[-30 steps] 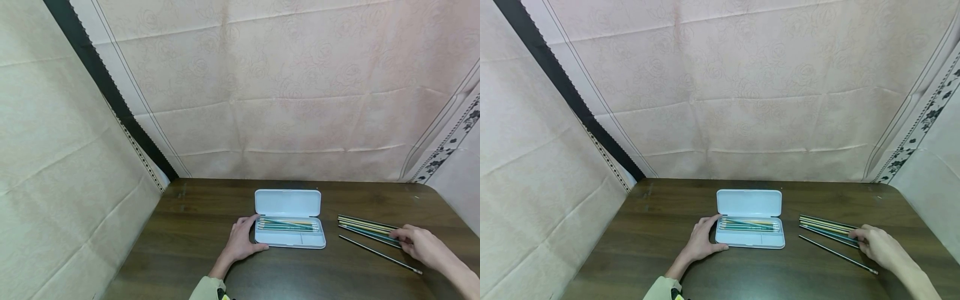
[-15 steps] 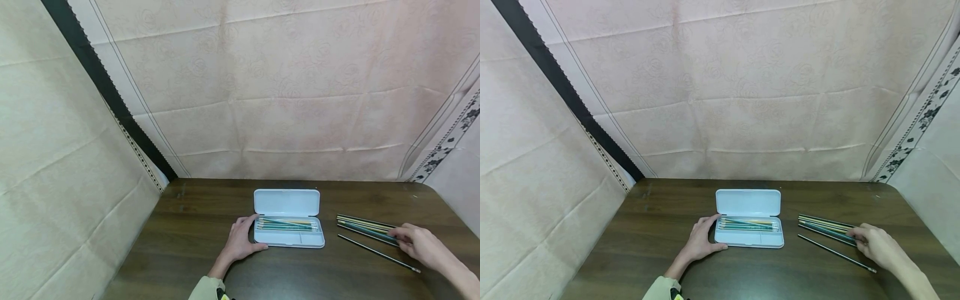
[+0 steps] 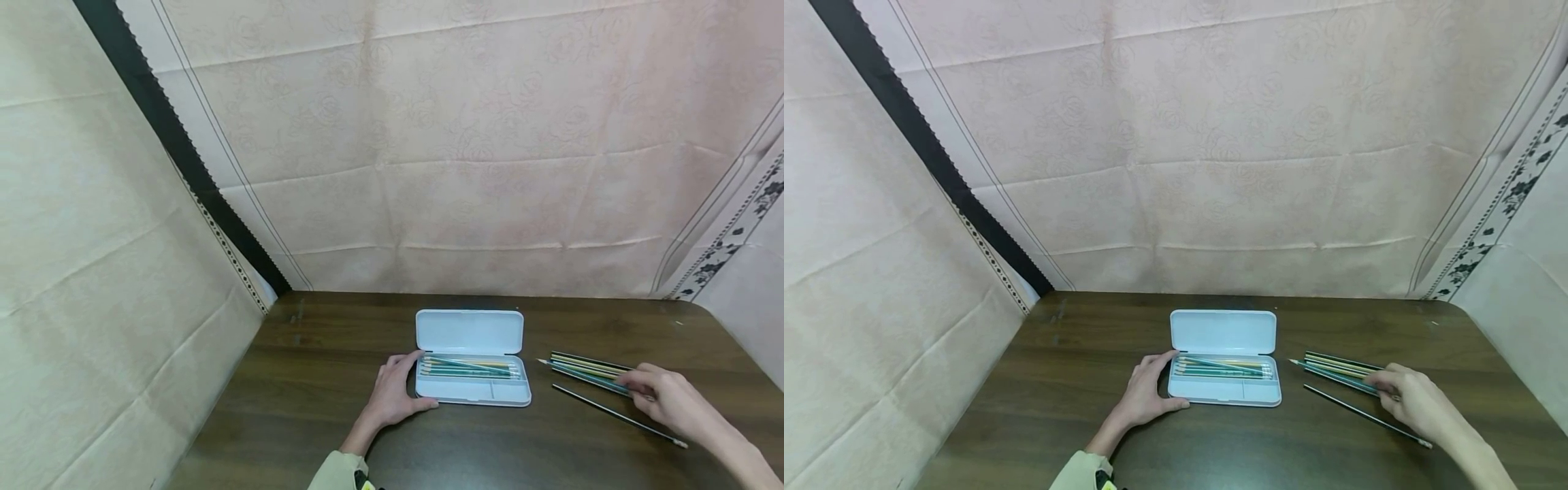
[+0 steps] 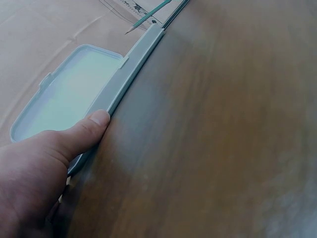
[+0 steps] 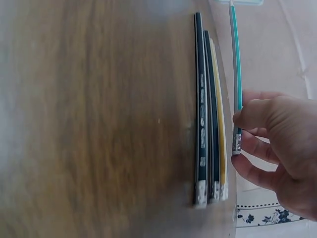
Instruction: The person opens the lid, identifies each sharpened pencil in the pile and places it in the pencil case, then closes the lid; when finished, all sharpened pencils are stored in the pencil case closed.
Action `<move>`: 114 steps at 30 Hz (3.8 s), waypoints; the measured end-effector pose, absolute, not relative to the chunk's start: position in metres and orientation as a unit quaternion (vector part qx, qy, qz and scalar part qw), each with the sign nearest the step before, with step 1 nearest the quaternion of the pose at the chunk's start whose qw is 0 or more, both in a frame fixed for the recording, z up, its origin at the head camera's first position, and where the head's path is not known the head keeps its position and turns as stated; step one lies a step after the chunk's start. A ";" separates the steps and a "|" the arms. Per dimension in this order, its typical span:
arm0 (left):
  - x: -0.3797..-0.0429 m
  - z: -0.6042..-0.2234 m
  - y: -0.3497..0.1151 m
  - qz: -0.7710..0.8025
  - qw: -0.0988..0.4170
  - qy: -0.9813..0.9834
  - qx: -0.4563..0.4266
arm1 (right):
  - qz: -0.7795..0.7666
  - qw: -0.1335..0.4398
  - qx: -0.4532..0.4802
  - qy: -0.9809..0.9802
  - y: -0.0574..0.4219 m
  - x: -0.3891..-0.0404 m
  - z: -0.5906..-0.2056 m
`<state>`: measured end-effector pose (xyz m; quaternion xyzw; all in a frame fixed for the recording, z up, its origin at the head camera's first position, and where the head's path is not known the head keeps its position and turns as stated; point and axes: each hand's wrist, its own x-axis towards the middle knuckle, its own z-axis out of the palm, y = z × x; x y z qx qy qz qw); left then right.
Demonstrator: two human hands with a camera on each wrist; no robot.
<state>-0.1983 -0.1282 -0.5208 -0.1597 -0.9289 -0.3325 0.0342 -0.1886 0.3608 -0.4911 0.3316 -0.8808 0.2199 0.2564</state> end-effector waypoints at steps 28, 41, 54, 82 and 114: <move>-0.197 -0.519 -0.127 -0.338 0.032 -0.927 -0.156 | 0.270 0.197 0.363 -0.870 0.285 -0.203 -0.490; -0.197 -0.519 -0.127 -0.344 0.028 -0.926 -0.153 | 0.281 0.122 0.351 -0.885 0.249 -0.211 -0.477; -0.197 -0.519 -0.127 -0.337 0.033 -0.928 -0.155 | 0.252 0.077 0.356 -0.897 0.216 -0.218 -0.470; -0.197 -0.519 -0.127 -0.346 0.029 -0.925 -0.155 | 0.228 0.073 0.369 -0.898 0.181 -0.227 -0.475; -0.199 -0.523 -0.129 -0.344 0.029 -0.926 -0.154 | 0.356 0.252 0.252 -0.864 0.222 -0.234 -0.467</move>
